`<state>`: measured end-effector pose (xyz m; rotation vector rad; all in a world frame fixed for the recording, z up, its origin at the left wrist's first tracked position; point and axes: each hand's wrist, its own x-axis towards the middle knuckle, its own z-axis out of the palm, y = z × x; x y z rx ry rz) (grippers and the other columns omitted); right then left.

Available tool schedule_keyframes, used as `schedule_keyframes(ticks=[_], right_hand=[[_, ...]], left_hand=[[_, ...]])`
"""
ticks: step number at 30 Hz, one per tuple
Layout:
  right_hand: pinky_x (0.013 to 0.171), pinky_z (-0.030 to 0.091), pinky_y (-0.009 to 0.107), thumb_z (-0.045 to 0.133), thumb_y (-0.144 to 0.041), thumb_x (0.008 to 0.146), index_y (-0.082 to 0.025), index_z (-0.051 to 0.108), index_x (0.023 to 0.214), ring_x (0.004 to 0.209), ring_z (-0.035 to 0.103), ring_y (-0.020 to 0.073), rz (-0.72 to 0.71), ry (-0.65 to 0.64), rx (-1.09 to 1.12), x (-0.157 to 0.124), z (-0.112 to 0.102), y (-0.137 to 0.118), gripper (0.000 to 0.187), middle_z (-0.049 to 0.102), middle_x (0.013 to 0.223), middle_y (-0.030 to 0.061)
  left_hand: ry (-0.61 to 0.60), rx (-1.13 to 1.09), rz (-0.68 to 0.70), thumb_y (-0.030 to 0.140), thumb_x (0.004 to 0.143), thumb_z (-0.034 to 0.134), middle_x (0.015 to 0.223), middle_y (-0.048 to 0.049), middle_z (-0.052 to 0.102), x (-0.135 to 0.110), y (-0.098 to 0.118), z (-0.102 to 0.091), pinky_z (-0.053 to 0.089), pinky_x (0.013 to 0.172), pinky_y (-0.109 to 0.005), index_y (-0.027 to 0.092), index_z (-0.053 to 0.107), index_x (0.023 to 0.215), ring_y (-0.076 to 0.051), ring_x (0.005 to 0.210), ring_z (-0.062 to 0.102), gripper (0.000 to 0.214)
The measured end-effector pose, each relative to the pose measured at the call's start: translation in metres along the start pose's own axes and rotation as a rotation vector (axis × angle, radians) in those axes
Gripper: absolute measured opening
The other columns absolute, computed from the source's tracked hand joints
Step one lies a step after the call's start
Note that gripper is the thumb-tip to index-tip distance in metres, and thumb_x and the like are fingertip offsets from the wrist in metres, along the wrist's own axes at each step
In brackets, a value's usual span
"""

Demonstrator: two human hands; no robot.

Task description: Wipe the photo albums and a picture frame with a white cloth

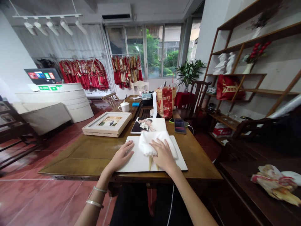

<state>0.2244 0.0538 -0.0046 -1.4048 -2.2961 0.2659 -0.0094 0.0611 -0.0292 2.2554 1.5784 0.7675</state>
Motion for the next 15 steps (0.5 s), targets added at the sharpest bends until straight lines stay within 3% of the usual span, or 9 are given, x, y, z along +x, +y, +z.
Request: schedule_keyframes(ticks=[4, 7, 11, 13, 15], right_hand=[[0.111, 0.008, 0.047, 0.041, -0.003, 0.058, -0.028, 0.045, 0.13, 0.134, 0.024, 0.0183, -0.184, -0.085, 0.08, -0.049, -0.017, -0.002, 0.077, 0.042, 0.138, -0.0035], [0.111, 0.012, 0.047, 0.041, -0.004, 0.061, -0.03, 0.045, 0.13, 0.133, 0.027, 0.0187, -0.212, -0.159, 0.169, -0.073, -0.029, 0.005, 0.074, 0.043, 0.137, -0.0041], [0.108, 0.024, 0.045, 0.045, -0.015, 0.071, -0.025, 0.046, 0.131, 0.132, 0.028, 0.0232, 0.081, -0.138, 0.284, -0.067, -0.034, 0.027, 0.06, 0.043, 0.138, 0.001], [0.105, 0.028, 0.045, 0.044, -0.025, 0.077, -0.02, 0.045, 0.131, 0.132, 0.027, 0.0256, 0.243, -0.103, 0.256, -0.049, -0.032, 0.036, 0.055, 0.043, 0.138, 0.0044], [0.105, 0.028, 0.045, 0.041, -0.032, 0.08, -0.018, 0.044, 0.132, 0.132, 0.027, 0.027, 0.299, -0.071, 0.155, -0.025, -0.027, 0.038, 0.054, 0.043, 0.138, 0.0063]], left_hand=[[0.005, -0.008, -0.011, 0.032, 0.086, 0.042, 0.142, -0.0117, 0.038, -0.001, 0.001, 0.0, 0.026, 0.109, -0.038, 0.013, 0.05, 0.126, -0.023, 0.133, 0.032, 0.045], [0.021, -0.017, -0.006, 0.032, 0.086, 0.043, 0.141, -0.0113, 0.039, -0.002, 0.001, 0.0, 0.027, 0.109, -0.038, 0.014, 0.05, 0.126, -0.023, 0.132, 0.033, 0.045], [0.027, -0.03, 0.002, 0.031, 0.085, 0.044, 0.141, -0.0119, 0.04, -0.003, 0.0, 0.0, 0.027, 0.109, -0.038, 0.013, 0.051, 0.125, -0.023, 0.132, 0.033, 0.045], [0.026, -0.035, 0.005, 0.03, 0.085, 0.044, 0.14, -0.012, 0.04, -0.002, 0.0, -0.001, 0.027, 0.109, -0.038, 0.013, 0.051, 0.126, -0.024, 0.132, 0.033, 0.045], [0.026, -0.037, 0.005, 0.03, 0.085, 0.044, 0.141, -0.012, 0.04, -0.002, -0.001, -0.001, 0.027, 0.109, -0.037, 0.012, 0.051, 0.126, -0.023, 0.132, 0.033, 0.045]])
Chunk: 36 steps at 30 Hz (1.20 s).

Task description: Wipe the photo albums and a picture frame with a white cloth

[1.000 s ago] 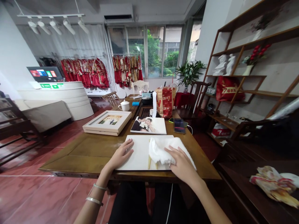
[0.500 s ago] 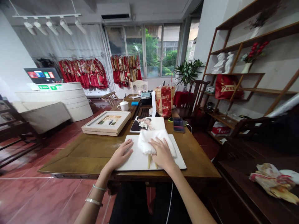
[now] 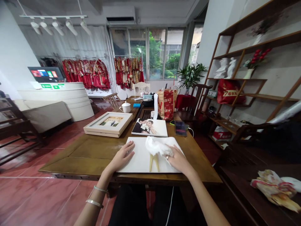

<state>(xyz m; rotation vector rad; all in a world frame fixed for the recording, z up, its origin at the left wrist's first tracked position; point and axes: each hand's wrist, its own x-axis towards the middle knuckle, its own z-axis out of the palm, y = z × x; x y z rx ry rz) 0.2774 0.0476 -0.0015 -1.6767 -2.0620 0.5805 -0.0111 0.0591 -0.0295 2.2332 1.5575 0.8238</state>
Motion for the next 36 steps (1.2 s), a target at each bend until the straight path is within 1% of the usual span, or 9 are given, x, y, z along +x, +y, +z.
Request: schedule_keyframes(ticks=[5, 9, 11, 15, 19, 23, 28, 32, 36], right_hand=[[0.109, 0.009, 0.047, 0.041, -0.024, 0.08, -0.02, 0.049, 0.128, 0.132, 0.028, 0.0243, -0.07, 0.066, -0.134, 0.051, 0.019, -0.034, 0.049, 0.046, 0.136, 0.0055], [0.108, -0.005, 0.05, 0.047, -0.015, 0.07, -0.021, 0.053, 0.123, 0.134, 0.021, 0.025, -0.164, 0.065, -0.181, 0.06, 0.035, -0.057, 0.054, 0.043, 0.139, 0.0045], [0.108, -0.008, 0.047, 0.048, -0.01, 0.064, -0.022, 0.054, 0.123, 0.135, 0.018, 0.0235, -0.261, 0.045, -0.208, 0.051, 0.038, -0.061, 0.061, 0.042, 0.14, 0.003], [0.109, -0.003, 0.047, 0.045, -0.006, 0.057, -0.024, 0.051, 0.126, 0.135, 0.018, 0.0215, -0.466, -0.036, -0.217, 0.009, 0.035, -0.061, 0.072, 0.042, 0.139, 0.0005], [0.111, 0.001, 0.048, 0.042, -0.003, 0.057, -0.03, 0.05, 0.126, 0.135, 0.018, 0.0188, -0.532, -0.132, -0.128, -0.036, 0.022, -0.055, 0.075, 0.043, 0.138, -0.0036], [0.111, 0.008, 0.047, 0.039, -0.003, 0.06, -0.028, 0.049, 0.127, 0.133, 0.027, 0.0173, -0.487, -0.178, 0.015, -0.038, 0.011, -0.04, 0.073, 0.045, 0.136, -0.0021], [0.111, 0.011, 0.044, 0.041, -0.009, 0.066, -0.021, 0.05, 0.127, 0.132, 0.029, 0.0189, -0.272, -0.033, 0.008, 0.01, 0.015, -0.031, 0.063, 0.046, 0.136, 0.0039], [0.11, 0.005, 0.048, 0.045, -0.014, 0.069, -0.017, 0.055, 0.121, 0.132, 0.027, 0.024, -0.204, 0.056, -0.136, 0.033, 0.031, -0.056, 0.054, 0.049, 0.133, 0.0054], [0.11, 0.001, 0.047, 0.051, -0.015, 0.068, -0.013, 0.06, 0.114, 0.132, 0.024, 0.0269, -0.331, 0.06, -0.263, 0.022, 0.048, -0.088, 0.047, 0.051, 0.132, 0.0091]], left_hand=[[-0.004, 0.006, 0.0, 0.031, 0.085, 0.044, 0.141, -0.0121, 0.039, 0.0, -0.002, 0.0, 0.026, 0.11, -0.037, 0.012, 0.05, 0.126, -0.023, 0.133, 0.032, 0.045], [-0.001, 0.015, 0.009, 0.031, 0.086, 0.043, 0.141, -0.0114, 0.039, 0.0, -0.002, 0.001, 0.027, 0.109, -0.038, 0.014, 0.05, 0.126, -0.023, 0.132, 0.033, 0.044], [-0.004, 0.019, 0.012, 0.031, 0.086, 0.043, 0.141, -0.0126, 0.039, 0.001, -0.003, 0.002, 0.027, 0.109, -0.038, 0.012, 0.05, 0.126, -0.023, 0.132, 0.032, 0.045], [-0.004, 0.019, 0.026, 0.028, 0.085, 0.043, 0.14, -0.0134, 0.04, 0.002, -0.003, 0.003, 0.027, 0.109, -0.039, 0.012, 0.051, 0.125, -0.024, 0.133, 0.032, 0.044], [-0.015, 0.02, 0.037, 0.02, 0.082, 0.04, 0.141, -0.0129, 0.039, 0.002, -0.002, 0.003, 0.027, 0.109, -0.038, 0.011, 0.052, 0.125, -0.023, 0.133, 0.03, 0.045], [-0.022, 0.026, 0.019, 0.017, 0.081, 0.04, 0.142, -0.0124, 0.038, 0.002, -0.002, 0.002, 0.026, 0.11, -0.037, 0.011, 0.049, 0.127, -0.022, 0.133, 0.03, 0.048], [-0.002, 0.012, -0.004, 0.031, 0.085, 0.043, 0.141, -0.0126, 0.039, 0.001, -0.003, 0.002, 0.026, 0.11, -0.037, 0.011, 0.05, 0.126, -0.023, 0.133, 0.032, 0.046], [0.008, -0.016, 0.005, 0.032, 0.085, 0.043, 0.141, -0.011, 0.04, 0.003, -0.004, 0.004, 0.026, 0.11, -0.037, 0.014, 0.052, 0.125, -0.022, 0.132, 0.033, 0.044], [0.043, -0.097, -0.008, 0.03, 0.089, 0.032, 0.139, -0.0117, 0.042, 0.005, -0.008, 0.006, 0.024, 0.11, -0.039, 0.011, 0.052, 0.124, -0.02, 0.132, 0.033, 0.044]])
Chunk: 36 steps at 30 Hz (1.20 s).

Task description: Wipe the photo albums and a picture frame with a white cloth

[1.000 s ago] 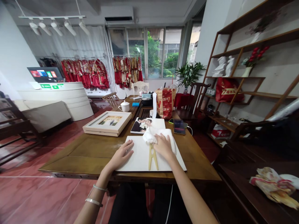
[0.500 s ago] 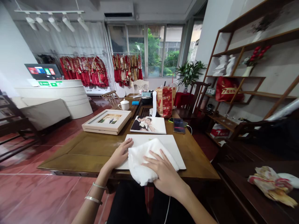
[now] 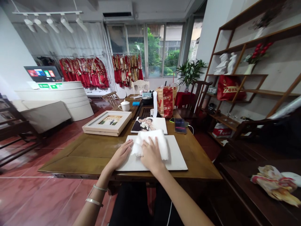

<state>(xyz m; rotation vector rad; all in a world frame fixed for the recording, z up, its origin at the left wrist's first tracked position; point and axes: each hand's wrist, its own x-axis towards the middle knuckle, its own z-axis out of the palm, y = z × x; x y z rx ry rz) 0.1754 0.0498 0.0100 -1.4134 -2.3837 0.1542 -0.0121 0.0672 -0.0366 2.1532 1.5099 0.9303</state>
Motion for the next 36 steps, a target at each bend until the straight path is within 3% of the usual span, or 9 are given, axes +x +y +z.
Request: schedule_keyframes(ticks=[5, 10, 16, 24, 28, 31, 36], right_hand=[[0.111, 0.004, 0.043, 0.048, -0.014, 0.063, -0.01, 0.057, 0.116, 0.132, 0.026, 0.0251, -0.165, -0.049, 0.097, -0.027, 0.002, -0.03, 0.054, 0.053, 0.13, 0.0107], [0.112, 0.007, 0.037, 0.044, -0.01, 0.057, -0.015, 0.053, 0.124, 0.13, 0.031, 0.0189, -0.271, -0.121, 0.31, -0.055, -0.01, -0.027, 0.068, 0.058, 0.125, 0.0038], [0.11, 0.015, 0.037, 0.042, -0.006, 0.057, -0.02, 0.058, 0.119, 0.129, 0.033, 0.0187, -0.133, -0.076, 0.264, -0.057, -0.029, 0.006, 0.065, 0.061, 0.119, 0.0046], [0.11, 0.014, 0.042, 0.044, -0.01, 0.069, -0.016, 0.052, 0.125, 0.131, 0.031, 0.021, 0.178, 0.028, 0.064, -0.021, -0.013, 0.085, 0.057, 0.051, 0.132, 0.007], [0.109, 0.015, 0.045, 0.043, -0.009, 0.069, -0.016, 0.05, 0.126, 0.132, 0.028, 0.0236, 0.266, 0.074, -0.037, -0.016, -0.013, 0.108, 0.058, 0.048, 0.135, 0.0053], [0.109, 0.013, 0.048, 0.043, -0.007, 0.065, -0.019, 0.054, 0.123, 0.133, 0.026, 0.0246, 0.223, 0.066, -0.064, -0.03, -0.013, 0.103, 0.06, 0.048, 0.135, 0.0028], [0.111, 0.011, 0.047, 0.043, -0.006, 0.058, -0.023, 0.055, 0.121, 0.133, 0.027, 0.0226, 0.117, 0.04, -0.048, -0.083, -0.014, 0.067, 0.066, 0.049, 0.134, 0.0001]], left_hand=[[0.024, -0.14, -0.015, 0.033, 0.09, 0.032, 0.136, -0.0093, 0.046, 0.001, -0.002, -0.001, 0.027, 0.109, -0.038, 0.015, 0.055, 0.121, -0.02, 0.131, 0.036, 0.043], [0.046, -0.152, -0.092, 0.038, 0.094, 0.013, 0.133, -0.0117, 0.05, 0.0, 0.009, -0.003, 0.026, 0.109, -0.036, 0.01, 0.059, 0.115, -0.019, 0.129, 0.038, 0.058], [0.003, -0.013, -0.026, 0.037, 0.092, 0.031, 0.137, -0.0112, 0.045, 0.0, 0.011, -0.003, 0.026, 0.109, -0.035, 0.011, 0.057, 0.119, -0.02, 0.132, 0.034, 0.046], [0.006, 0.028, 0.03, 0.028, 0.087, 0.042, 0.139, -0.0115, 0.042, -0.002, 0.003, -0.001, 0.027, 0.109, -0.043, 0.014, 0.056, 0.12, -0.023, 0.132, 0.033, 0.038], [0.008, 0.019, 0.044, 0.027, 0.087, 0.041, 0.138, -0.012, 0.043, -0.003, 0.002, -0.001, 0.027, 0.109, -0.042, 0.013, 0.055, 0.121, -0.024, 0.133, 0.031, 0.039], [0.009, 0.024, 0.04, 0.025, 0.087, 0.041, 0.138, -0.0111, 0.044, -0.003, 0.003, -0.002, 0.028, 0.109, -0.042, 0.014, 0.055, 0.121, -0.023, 0.132, 0.033, 0.039], [0.012, 0.043, 0.032, 0.025, 0.086, 0.042, 0.137, -0.0104, 0.045, -0.001, 0.003, -0.001, 0.03, 0.108, -0.042, 0.017, 0.055, 0.122, -0.022, 0.129, 0.038, 0.039]])
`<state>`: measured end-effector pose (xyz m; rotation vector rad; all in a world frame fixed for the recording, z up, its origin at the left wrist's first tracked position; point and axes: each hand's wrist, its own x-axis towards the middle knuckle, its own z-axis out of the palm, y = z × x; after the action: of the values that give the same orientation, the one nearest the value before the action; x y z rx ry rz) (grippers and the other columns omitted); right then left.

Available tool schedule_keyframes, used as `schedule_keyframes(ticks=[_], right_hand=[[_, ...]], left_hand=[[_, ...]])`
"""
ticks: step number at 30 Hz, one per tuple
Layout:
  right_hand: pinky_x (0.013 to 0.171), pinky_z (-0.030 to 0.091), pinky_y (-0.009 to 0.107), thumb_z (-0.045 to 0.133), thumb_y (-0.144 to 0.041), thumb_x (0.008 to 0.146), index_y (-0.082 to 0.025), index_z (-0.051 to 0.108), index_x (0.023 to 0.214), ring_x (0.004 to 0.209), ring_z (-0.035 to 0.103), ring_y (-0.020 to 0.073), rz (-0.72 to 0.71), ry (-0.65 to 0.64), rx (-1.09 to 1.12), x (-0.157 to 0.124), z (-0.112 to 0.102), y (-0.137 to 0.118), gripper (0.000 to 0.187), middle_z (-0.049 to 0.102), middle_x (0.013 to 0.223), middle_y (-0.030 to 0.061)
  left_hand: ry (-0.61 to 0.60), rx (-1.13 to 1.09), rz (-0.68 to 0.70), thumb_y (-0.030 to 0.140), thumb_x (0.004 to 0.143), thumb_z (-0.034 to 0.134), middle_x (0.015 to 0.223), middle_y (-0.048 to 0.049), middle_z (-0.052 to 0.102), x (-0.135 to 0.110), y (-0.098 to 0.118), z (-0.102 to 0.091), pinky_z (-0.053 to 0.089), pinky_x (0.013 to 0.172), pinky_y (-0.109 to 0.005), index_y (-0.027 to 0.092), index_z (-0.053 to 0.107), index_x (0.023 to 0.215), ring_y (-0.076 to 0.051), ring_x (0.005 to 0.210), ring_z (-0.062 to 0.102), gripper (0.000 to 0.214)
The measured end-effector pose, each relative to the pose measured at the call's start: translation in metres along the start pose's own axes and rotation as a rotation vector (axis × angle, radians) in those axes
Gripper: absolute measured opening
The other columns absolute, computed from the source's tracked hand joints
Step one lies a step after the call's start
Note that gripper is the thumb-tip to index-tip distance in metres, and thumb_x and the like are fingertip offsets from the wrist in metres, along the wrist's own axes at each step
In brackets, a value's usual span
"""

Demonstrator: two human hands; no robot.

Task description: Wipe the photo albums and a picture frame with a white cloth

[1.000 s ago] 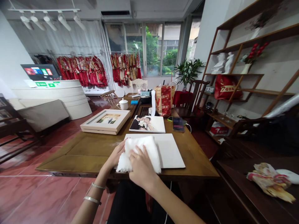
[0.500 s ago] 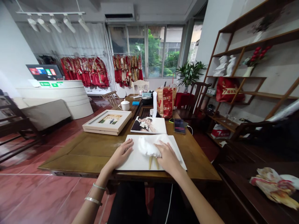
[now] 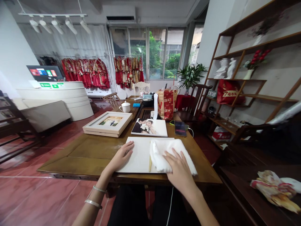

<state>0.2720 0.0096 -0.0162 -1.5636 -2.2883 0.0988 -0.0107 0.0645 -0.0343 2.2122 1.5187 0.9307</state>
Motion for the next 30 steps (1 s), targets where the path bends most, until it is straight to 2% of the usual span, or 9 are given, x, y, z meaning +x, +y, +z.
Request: schedule_keyframes(ticks=[3, 6, 8, 12, 16, 19, 25, 30], right_hand=[[0.111, 0.011, 0.048, 0.045, -0.009, 0.062, -0.025, 0.055, 0.122, 0.133, 0.026, 0.0233, -0.024, 0.011, 0.012, -0.031, -0.003, -0.015, 0.063, 0.049, 0.133, -0.0013], [0.111, 0.012, 0.047, 0.043, -0.01, 0.064, -0.025, 0.054, 0.123, 0.132, 0.028, 0.0223, -0.014, 0.019, 0.05, -0.038, -0.003, -0.014, 0.062, 0.051, 0.132, -0.0007], [0.111, 0.013, 0.047, 0.042, -0.009, 0.063, -0.022, 0.052, 0.124, 0.132, 0.03, 0.0214, 0.026, 0.024, 0.061, -0.026, -0.002, -0.005, 0.063, 0.052, 0.13, 0.0013], [0.11, 0.013, 0.049, 0.042, -0.014, 0.069, -0.018, 0.048, 0.127, 0.133, 0.027, 0.0239, 0.16, 0.01, 0.027, 0.021, -0.001, 0.019, 0.059, 0.048, 0.135, 0.0046], [0.107, 0.011, 0.053, 0.04, -0.019, 0.077, -0.017, 0.044, 0.131, 0.134, 0.022, 0.0282, 0.219, -0.074, 0.035, 0.066, -0.004, 0.024, 0.054, 0.041, 0.139, 0.0057], [0.106, 0.012, 0.052, 0.041, -0.026, 0.08, -0.017, 0.046, 0.13, 0.133, 0.025, 0.0301, 0.184, -0.119, 0.055, 0.087, -0.004, 0.01, 0.051, 0.044, 0.137, 0.0072], [0.104, 0.013, 0.054, 0.044, -0.029, 0.078, -0.02, 0.049, 0.127, 0.128, 0.032, 0.0321, 0.089, -0.142, 0.086, 0.114, 0.005, -0.038, 0.05, 0.052, 0.13, 0.0091], [0.105, 0.009, 0.052, 0.046, -0.023, 0.074, -0.023, 0.052, 0.123, 0.128, 0.033, 0.0288, -0.037, -0.149, 0.117, 0.125, 0.016, -0.074, 0.05, 0.056, 0.126, 0.0043]], left_hand=[[-0.018, 0.014, 0.004, 0.025, 0.087, 0.04, 0.137, -0.012, 0.045, 0.001, 0.0, 0.0, 0.029, 0.108, -0.041, 0.014, 0.054, 0.122, -0.022, 0.13, 0.037, 0.039], [-0.014, 0.014, 0.015, 0.025, 0.087, 0.04, 0.137, -0.011, 0.046, 0.001, -0.001, 0.0, 0.03, 0.108, -0.041, 0.015, 0.054, 0.122, -0.022, 0.13, 0.037, 0.039], [-0.007, 0.011, 0.018, 0.024, 0.087, 0.04, 0.137, -0.0097, 0.046, 0.001, -0.001, 0.0, 0.03, 0.108, -0.041, 0.017, 0.054, 0.122, -0.021, 0.13, 0.037, 0.038], [-0.009, 0.012, 0.02, 0.024, 0.086, 0.041, 0.136, -0.0093, 0.047, 0.0, 0.0, -0.002, 0.031, 0.107, -0.04, 0.018, 0.055, 0.121, -0.021, 0.129, 0.039, 0.038], [-0.002, 0.012, 0.021, 0.024, 0.086, 0.041, 0.136, -0.0086, 0.048, 0.0, 0.0, -0.002, 0.031, 0.107, -0.04, 0.018, 0.056, 0.12, -0.021, 0.129, 0.039, 0.038], [-0.004, 0.02, 0.018, 0.024, 0.086, 0.041, 0.136, -0.0087, 0.047, 0.0, 0.0, -0.002, 0.031, 0.107, -0.039, 0.017, 0.056, 0.12, -0.021, 0.129, 0.039, 0.038], [-0.014, 0.041, 0.013, 0.025, 0.086, 0.041, 0.135, -0.0097, 0.048, 0.0, -0.002, -0.001, 0.031, 0.107, -0.038, 0.015, 0.056, 0.12, -0.022, 0.128, 0.04, 0.038], [0.012, 0.033, 0.047, 0.024, 0.085, 0.043, 0.13, -0.0082, 0.053, 0.001, 0.003, -0.003, 0.035, 0.104, -0.038, 0.018, 0.06, 0.113, -0.024, 0.123, 0.045, 0.034]])
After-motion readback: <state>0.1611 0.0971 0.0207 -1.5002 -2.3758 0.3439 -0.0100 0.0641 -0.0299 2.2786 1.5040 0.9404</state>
